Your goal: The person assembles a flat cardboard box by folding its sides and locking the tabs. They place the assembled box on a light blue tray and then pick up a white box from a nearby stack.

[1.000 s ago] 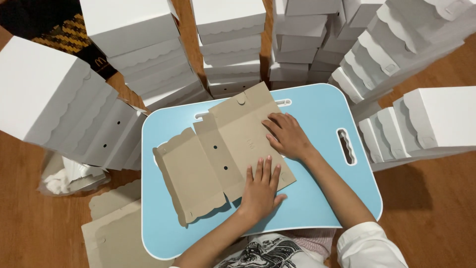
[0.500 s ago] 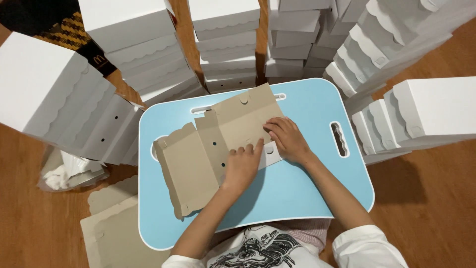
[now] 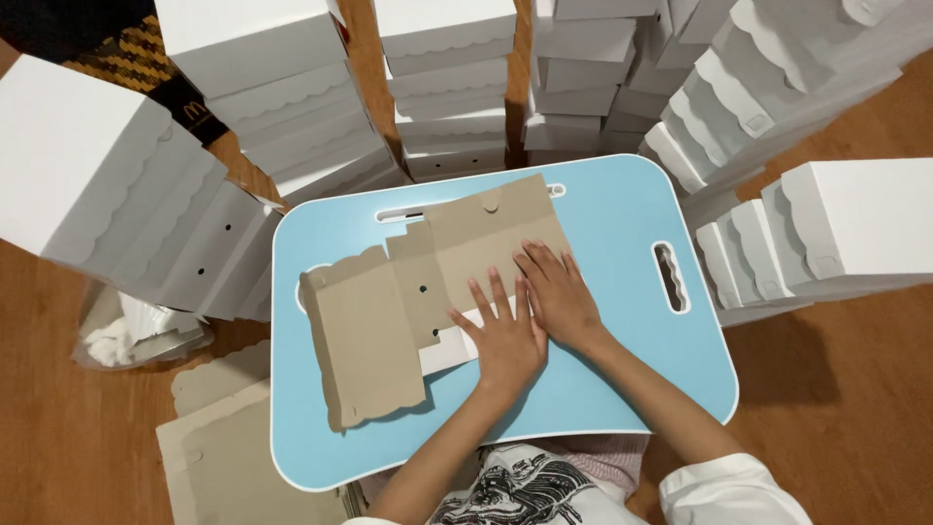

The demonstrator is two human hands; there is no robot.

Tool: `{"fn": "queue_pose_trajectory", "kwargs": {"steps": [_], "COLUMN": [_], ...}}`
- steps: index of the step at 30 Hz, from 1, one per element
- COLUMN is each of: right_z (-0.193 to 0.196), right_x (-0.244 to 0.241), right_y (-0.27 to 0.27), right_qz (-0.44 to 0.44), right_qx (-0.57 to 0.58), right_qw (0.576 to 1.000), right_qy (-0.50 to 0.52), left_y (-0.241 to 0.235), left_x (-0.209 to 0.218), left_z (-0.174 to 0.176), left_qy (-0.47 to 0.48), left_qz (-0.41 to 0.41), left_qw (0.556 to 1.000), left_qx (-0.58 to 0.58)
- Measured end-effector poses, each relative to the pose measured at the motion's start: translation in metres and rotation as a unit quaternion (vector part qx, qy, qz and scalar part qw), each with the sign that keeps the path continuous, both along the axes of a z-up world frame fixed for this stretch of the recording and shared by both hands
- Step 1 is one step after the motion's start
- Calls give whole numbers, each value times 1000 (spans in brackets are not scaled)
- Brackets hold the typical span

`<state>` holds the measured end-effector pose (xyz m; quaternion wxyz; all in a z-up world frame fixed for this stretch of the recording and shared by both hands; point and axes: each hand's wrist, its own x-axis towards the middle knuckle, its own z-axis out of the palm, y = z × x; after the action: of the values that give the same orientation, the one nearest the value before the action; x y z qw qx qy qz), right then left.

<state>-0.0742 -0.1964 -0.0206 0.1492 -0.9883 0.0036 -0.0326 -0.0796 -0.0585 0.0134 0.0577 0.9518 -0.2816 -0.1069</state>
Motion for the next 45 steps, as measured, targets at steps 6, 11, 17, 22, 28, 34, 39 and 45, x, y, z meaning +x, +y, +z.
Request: {"fn": "queue_pose_trajectory", "kwargs": {"steps": [6, 11, 17, 22, 28, 34, 39, 45], "right_z": [3, 1, 3, 6, 24, 14, 4, 2], "right_x": [-10, -20, -35, -36, -38, -41, -39, -38], "right_y": [1, 8, 22, 22, 19, 15, 13, 19], "right_qz": [-43, -19, 46, 46, 24, 13, 63, 107], "right_qx": [36, 91, 56, 79, 239, 298, 204, 13], "right_qw": [998, 995, 995, 995, 970, 953, 975, 993], "right_qy": [26, 35, 72, 32, -23, -52, -62, 50], "left_y": [15, 45, 58, 47, 17, -8, -4, 33], "left_x": [14, 39, 61, 51, 33, 11, 18, 36], "left_z": [-8, -18, -33, -32, -15, 11, 0, -52], "left_qy": [8, 14, -5, -28, -31, 26, 72, -82], "left_qz": [-78, -74, -77, -69, -100, -190, -226, -190], "left_qw": [996, 995, 994, 994, 991, 979, 962, 965], "left_qx": [-41, -67, -83, -79, -83, -68, -133, -160]}}
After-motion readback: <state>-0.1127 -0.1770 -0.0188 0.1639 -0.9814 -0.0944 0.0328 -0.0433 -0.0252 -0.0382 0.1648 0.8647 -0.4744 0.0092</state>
